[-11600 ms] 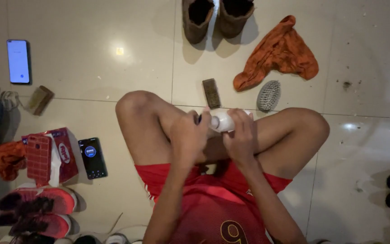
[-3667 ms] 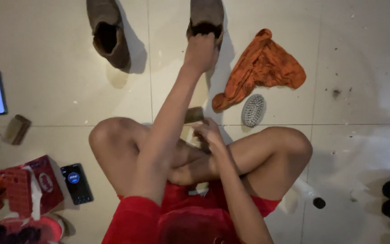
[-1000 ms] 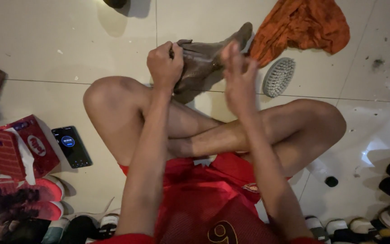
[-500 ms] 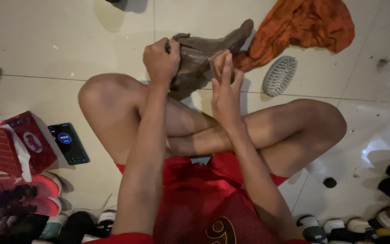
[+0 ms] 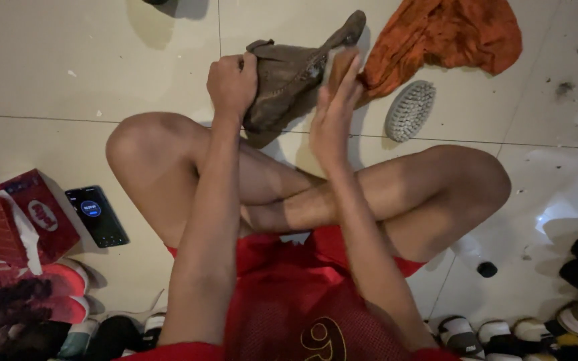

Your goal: The person cleans a boot while sitting on the floor. They apply liquid from a bottle to a brush, scrub the sole and sides of the boot, and wipe it with a cloth.

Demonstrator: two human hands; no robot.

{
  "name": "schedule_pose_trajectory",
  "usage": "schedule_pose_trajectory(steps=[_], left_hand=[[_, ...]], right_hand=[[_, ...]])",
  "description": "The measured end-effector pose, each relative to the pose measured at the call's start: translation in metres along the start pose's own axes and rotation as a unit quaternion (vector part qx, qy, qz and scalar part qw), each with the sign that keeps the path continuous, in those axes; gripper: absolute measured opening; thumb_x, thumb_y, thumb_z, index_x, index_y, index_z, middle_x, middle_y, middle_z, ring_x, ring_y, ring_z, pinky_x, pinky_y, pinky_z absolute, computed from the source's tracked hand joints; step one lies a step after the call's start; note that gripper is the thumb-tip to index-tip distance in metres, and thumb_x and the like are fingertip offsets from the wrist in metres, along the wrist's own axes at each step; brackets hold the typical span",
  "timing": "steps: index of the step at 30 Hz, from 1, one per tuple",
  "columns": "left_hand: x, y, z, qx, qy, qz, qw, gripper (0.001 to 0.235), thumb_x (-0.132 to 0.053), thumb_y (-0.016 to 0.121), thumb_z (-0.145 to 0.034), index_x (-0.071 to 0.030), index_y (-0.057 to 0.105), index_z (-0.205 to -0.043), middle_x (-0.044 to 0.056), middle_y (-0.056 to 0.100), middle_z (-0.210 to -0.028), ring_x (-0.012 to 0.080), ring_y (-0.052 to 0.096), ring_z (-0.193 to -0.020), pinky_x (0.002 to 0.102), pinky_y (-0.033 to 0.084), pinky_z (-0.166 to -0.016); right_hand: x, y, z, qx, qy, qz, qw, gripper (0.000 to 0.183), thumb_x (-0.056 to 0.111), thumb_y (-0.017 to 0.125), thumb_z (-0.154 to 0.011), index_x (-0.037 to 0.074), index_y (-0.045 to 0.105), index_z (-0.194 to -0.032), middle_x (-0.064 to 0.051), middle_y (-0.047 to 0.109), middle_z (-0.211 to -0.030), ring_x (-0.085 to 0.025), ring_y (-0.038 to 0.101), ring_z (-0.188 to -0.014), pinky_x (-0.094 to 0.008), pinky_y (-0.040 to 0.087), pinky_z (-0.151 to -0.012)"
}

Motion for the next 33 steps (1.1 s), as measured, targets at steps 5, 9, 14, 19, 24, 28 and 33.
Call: schedule_pose_trajectory(steps=[5,9,14,19,24,28,33], left_hand=[[0.004,0.001,0.000,0.003,-0.004,-0.002,1.000,0.055,-0.038,0.049,-0.103,-0.012,0.042,-0.054,0.000,0.038,-0.051,0.0168,0.040,-0.052,0.041,0.029,-0.050],[0.001,-0.001,0.001,0.019,-0.010,0.011,1.000,0.052,-0.035,0.049,-0.100,-0.014,0.039,-0.054,-0.002,0.036,-0.051,0.0133,0.037,-0.054,0.039,0.026,-0.051],[0.000,0.000,-0.003,0.020,-0.031,0.004,0.999,0.055,-0.038,0.048,-0.102,-0.014,0.039,-0.054,0.000,0.037,-0.052,0.0159,0.039,-0.054,0.041,0.027,-0.052],[0.003,0.006,-0.001,0.008,-0.044,-0.004,0.999,0.054,-0.037,0.049,-0.101,-0.015,0.042,-0.053,-0.001,0.035,-0.050,0.0149,0.037,-0.051,0.038,0.028,-0.050],[-0.001,0.003,0.006,-0.033,-0.026,0.009,0.999,0.051,-0.035,0.050,-0.098,-0.011,0.043,-0.053,0.001,0.041,-0.049,0.0182,0.043,-0.052,0.043,0.031,-0.052],[0.002,0.006,0.008,-0.062,0.023,0.020,0.998,0.047,-0.029,0.051,-0.096,-0.011,0.044,-0.054,0.001,0.043,-0.049,0.0156,0.043,-0.050,0.040,0.031,-0.048],[0.000,0.005,0.014,-0.126,0.061,0.066,0.988,0.048,-0.027,0.057,-0.096,-0.014,0.037,-0.055,-0.001,0.030,-0.049,0.0126,0.029,-0.050,0.038,0.021,-0.050]], right_hand=[[0.007,-0.003,0.016,0.038,-0.005,0.016,0.999,0.062,0.032,0.033,-0.122,0.022,-0.007,-0.168,-0.024,0.008,-0.174,-0.051,0.032,-0.149,-0.044,0.037,-0.107],[-0.011,-0.018,-0.032,0.006,-0.049,0.062,0.997,0.065,0.010,0.037,-0.124,0.031,-0.004,-0.170,-0.023,0.017,-0.173,-0.048,0.044,-0.151,-0.046,0.043,-0.119],[-0.029,-0.021,-0.063,-0.013,-0.079,0.044,0.996,0.052,0.041,0.024,-0.127,0.037,-0.005,-0.170,-0.010,0.021,-0.177,-0.043,0.041,-0.154,-0.048,0.032,-0.127],[0.023,-0.004,0.009,-0.004,-0.010,0.100,0.995,0.063,0.017,0.042,-0.121,0.018,0.001,-0.168,-0.027,0.040,-0.144,-0.042,0.055,-0.108,-0.033,0.048,-0.088],[0.021,-0.013,0.029,0.086,-0.011,0.196,0.977,0.080,0.014,0.067,-0.109,0.026,0.013,-0.168,-0.021,0.042,-0.131,-0.035,0.052,-0.104,-0.043,0.052,-0.083],[0.014,-0.047,-0.024,0.077,-0.049,0.204,0.975,0.069,0.013,0.052,-0.117,0.022,0.007,-0.168,-0.022,0.039,-0.144,-0.036,0.047,-0.115,-0.047,0.049,-0.096],[-0.002,-0.052,-0.061,0.020,-0.176,0.192,0.965,0.051,0.044,0.022,-0.128,0.036,-0.007,-0.170,-0.019,0.045,-0.133,-0.029,0.043,-0.090,-0.037,0.040,-0.087]])
Point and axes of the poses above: each hand's wrist, its own z-axis away from the middle knuckle, its own y-axis out of the palm, x = y × z, the point moved 2 cm from there along -z, towards the middle knuckle
